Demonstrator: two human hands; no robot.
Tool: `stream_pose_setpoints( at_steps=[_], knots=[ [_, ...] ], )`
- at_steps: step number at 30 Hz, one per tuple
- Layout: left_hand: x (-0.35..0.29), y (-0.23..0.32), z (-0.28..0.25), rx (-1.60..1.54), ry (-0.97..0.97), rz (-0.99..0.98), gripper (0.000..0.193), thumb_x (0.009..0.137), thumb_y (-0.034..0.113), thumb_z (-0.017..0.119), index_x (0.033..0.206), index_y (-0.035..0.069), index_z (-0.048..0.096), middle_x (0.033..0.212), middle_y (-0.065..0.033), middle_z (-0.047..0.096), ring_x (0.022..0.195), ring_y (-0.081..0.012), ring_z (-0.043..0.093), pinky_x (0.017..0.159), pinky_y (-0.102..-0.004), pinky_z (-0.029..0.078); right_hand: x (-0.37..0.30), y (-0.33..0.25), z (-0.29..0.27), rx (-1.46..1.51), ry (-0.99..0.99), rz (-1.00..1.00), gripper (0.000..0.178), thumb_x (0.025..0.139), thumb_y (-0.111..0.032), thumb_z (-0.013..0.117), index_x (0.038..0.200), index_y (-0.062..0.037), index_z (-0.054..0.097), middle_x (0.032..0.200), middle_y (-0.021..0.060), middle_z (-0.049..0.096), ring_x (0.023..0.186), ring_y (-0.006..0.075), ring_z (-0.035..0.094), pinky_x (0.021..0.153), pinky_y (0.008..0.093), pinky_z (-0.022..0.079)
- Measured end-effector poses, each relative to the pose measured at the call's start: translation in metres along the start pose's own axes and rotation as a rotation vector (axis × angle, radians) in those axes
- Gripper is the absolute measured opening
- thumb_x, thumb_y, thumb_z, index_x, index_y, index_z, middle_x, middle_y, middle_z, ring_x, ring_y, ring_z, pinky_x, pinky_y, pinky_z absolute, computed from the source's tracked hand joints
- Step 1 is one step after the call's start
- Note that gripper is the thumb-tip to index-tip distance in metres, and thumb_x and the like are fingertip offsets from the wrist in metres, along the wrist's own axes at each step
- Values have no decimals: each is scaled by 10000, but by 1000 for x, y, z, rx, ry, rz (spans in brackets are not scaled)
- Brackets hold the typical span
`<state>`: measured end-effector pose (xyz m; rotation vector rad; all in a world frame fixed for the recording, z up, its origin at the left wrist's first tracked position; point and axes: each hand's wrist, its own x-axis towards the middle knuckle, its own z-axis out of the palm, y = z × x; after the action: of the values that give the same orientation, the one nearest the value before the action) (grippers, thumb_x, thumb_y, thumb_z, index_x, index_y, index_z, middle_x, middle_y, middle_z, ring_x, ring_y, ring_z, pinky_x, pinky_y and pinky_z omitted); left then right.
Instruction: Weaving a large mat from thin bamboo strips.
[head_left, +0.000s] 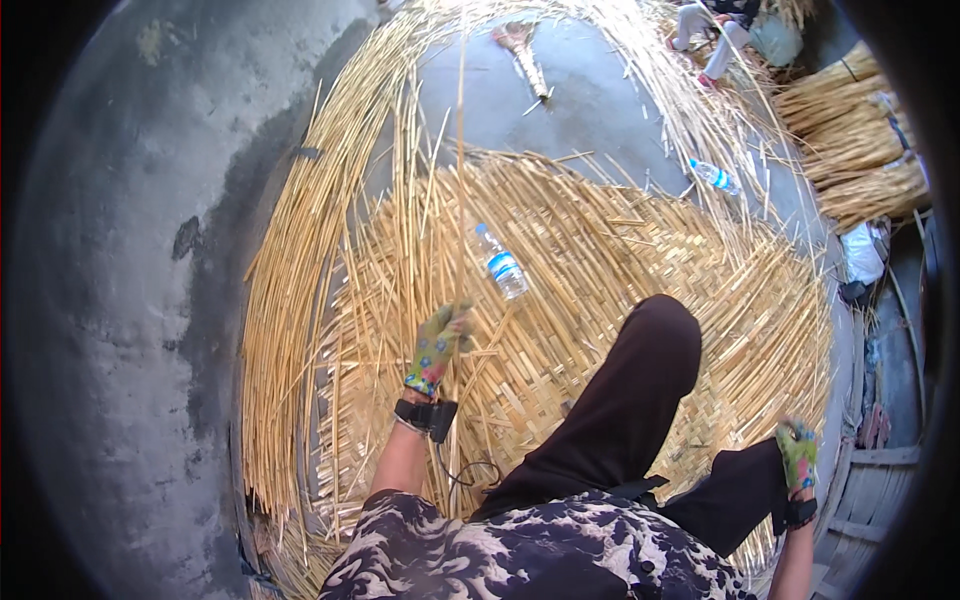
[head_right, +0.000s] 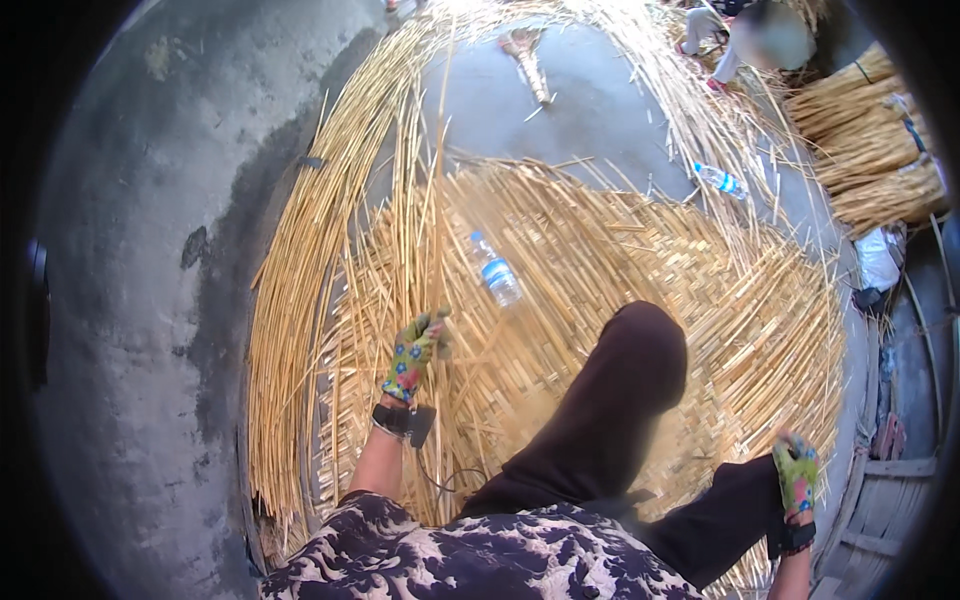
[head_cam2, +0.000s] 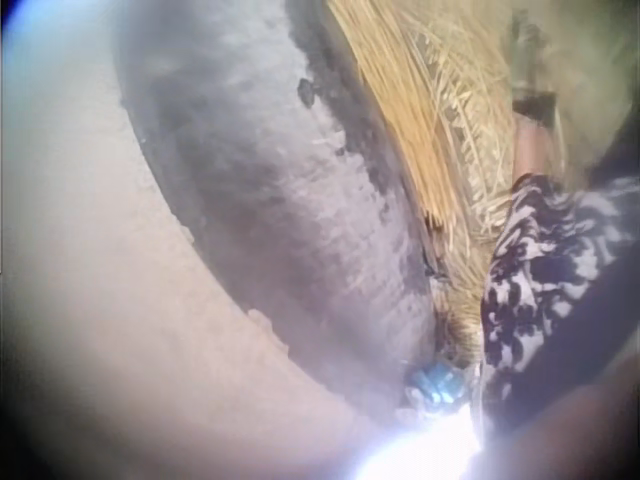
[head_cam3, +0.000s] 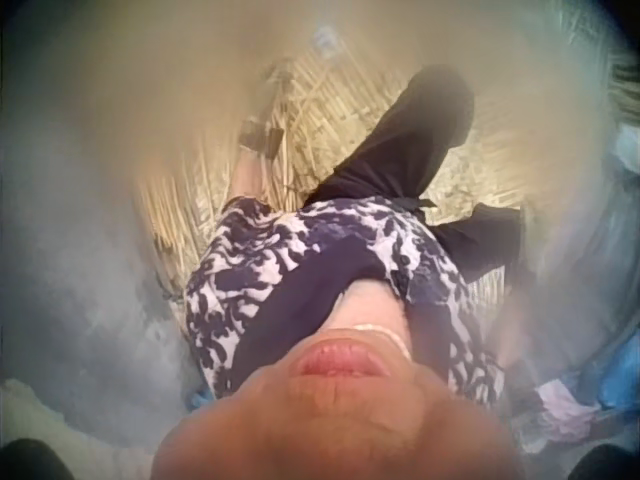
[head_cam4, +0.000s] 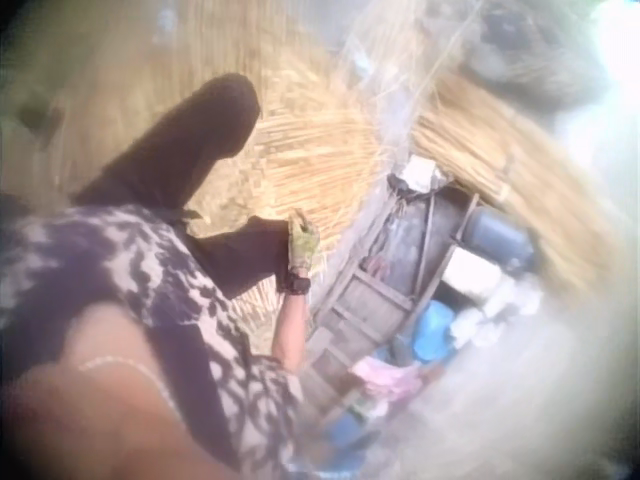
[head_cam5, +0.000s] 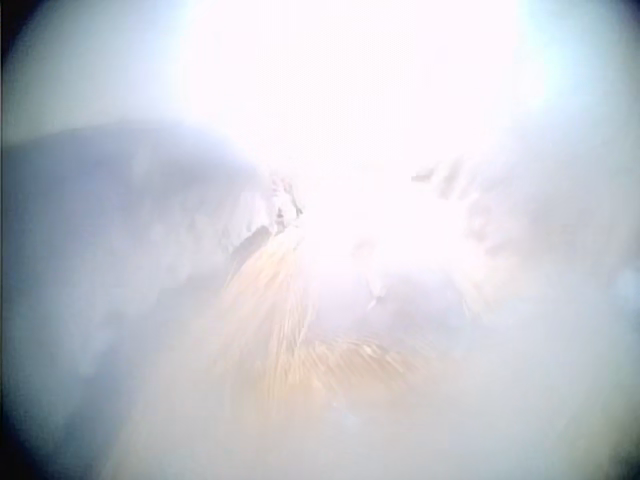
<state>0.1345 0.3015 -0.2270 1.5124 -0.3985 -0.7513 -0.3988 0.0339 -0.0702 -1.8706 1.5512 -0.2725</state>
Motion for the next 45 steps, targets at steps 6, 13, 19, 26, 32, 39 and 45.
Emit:
stream_pose_setpoints(
  at_steps=[6,13,19,26,32,39,45],
  knots=[
    [-50,167,165,-189,-764,30,340,898,77,509,1234,23,518,785,28,540,657,-34,478,565,-175,408,-16,-166,16,544,-333,-295,767,773,-359,624,1390,-33,306,1125,120,561,823,155,574,736,280,446],
    [-87,195,265,-542,-1248,-401,514,907,235,544,1343,26,372,1168,-88,550,1020,-100,532,847,-213,417,-40,-169,-55,955,151,-315,370,826,-240,635,1129,-37,571,931,18,634,692,61,543,616,196,428],
    [-105,200,351,875,-1206,1173,328,847,149,615,1150,30,579,959,-118,644,845,-150,613,729,-304,469,-61,-77,-85,1047,319,-260,234,826,-216,652,974,-35,635,808,-15,602,661,49,502,581,191,387],
    [-81,197,424,653,-1462,620,351,816,129,620,1156,45,596,759,-50,636,633,-100,539,578,-263,431,-85,44,-114,1265,795,-160,196,860,-201,606,972,-41,629,806,2,619,677,79,531,569,212,384],
    [-25,182,473,924,-1265,862,170,787,177,622,875,51,694,645,-97,624,595,-175,589,573,-297,440,-81,154,-127,1138,967,512,353,878,-402,557,822,-63,636,694,36,614,580,122,558,490,245,409],
    [26,108,535,1108,-1214,1022,164,674,154,658,798,49,682,701,-104,650,652,-209,636,602,-328,486,-17,134,-79,571,284,84,349,836,-388,553,764,-67,670,686,104,660,513,196,598,491,347,486],
    [55,67,533,1311,-1537,971,184,657,200,730,771,62,691,666,-73,652,586,-170,622,559,-303,499,39,128,-47,-398,291,-267,559,773,-526,595,1211,-182,557,1180,115,580,1087,286,540,909,362,438]
  ],
)
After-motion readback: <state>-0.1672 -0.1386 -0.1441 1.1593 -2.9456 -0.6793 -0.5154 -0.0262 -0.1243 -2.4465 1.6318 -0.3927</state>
